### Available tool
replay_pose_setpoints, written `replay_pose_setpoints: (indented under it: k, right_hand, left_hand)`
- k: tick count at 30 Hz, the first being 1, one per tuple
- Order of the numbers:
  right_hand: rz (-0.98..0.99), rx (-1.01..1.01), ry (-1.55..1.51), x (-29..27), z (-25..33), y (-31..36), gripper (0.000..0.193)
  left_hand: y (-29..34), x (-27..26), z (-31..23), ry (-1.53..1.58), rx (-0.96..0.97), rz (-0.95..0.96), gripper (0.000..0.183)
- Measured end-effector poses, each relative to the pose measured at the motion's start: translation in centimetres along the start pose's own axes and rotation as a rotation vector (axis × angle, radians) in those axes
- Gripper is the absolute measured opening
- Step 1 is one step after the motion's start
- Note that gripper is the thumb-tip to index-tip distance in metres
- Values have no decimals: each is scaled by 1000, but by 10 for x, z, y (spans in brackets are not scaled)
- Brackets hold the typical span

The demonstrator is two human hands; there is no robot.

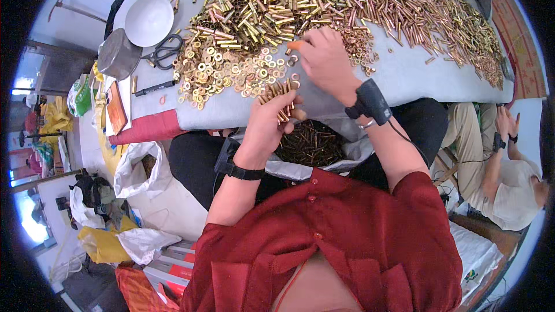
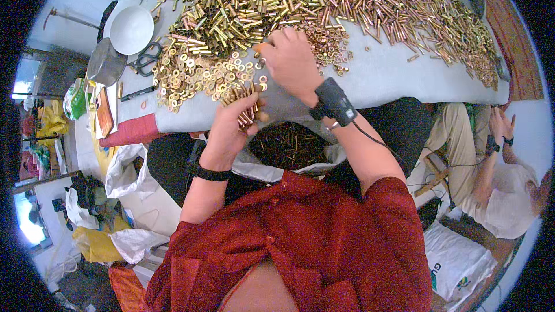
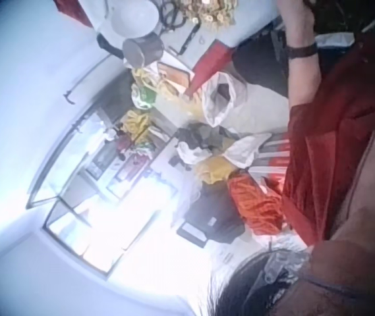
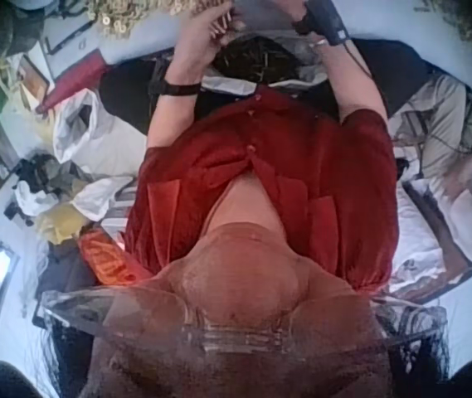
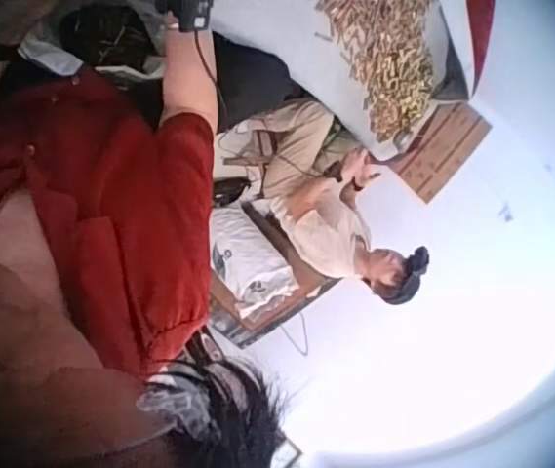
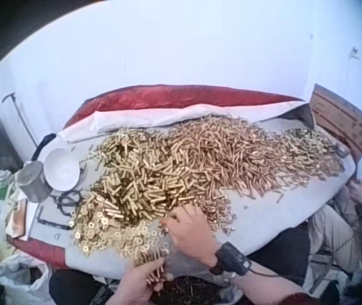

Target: Sorting and inspecting a large pile of ammunition casings and rounds on a table.

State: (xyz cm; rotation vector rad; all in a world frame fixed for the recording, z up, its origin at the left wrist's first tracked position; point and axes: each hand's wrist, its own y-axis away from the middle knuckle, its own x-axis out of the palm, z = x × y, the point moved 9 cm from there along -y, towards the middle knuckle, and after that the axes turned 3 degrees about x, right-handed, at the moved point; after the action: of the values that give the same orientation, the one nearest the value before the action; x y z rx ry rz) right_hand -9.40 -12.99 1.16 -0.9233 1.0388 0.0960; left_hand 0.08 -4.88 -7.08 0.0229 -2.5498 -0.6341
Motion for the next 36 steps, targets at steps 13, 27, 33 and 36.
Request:
replay_pose_setpoints:
  k: [13,27,33,36]
  right_hand:
    - [87,-19,23,13,9,3,7]
    - [107,100,-224,-39,14,49,20]
    - [148,-3,-224,-51,24,51,23]
    - [148,-13,-309,-43,31,57,22]
  left_hand:
    - [-8,-18,-12,43,15,-87,18]
    - [-4,5,12,-202,-82,73,23]
    - [-2,8,13,-267,-76,99,23]
    - [-1,7,13,-249,-79,117,21]
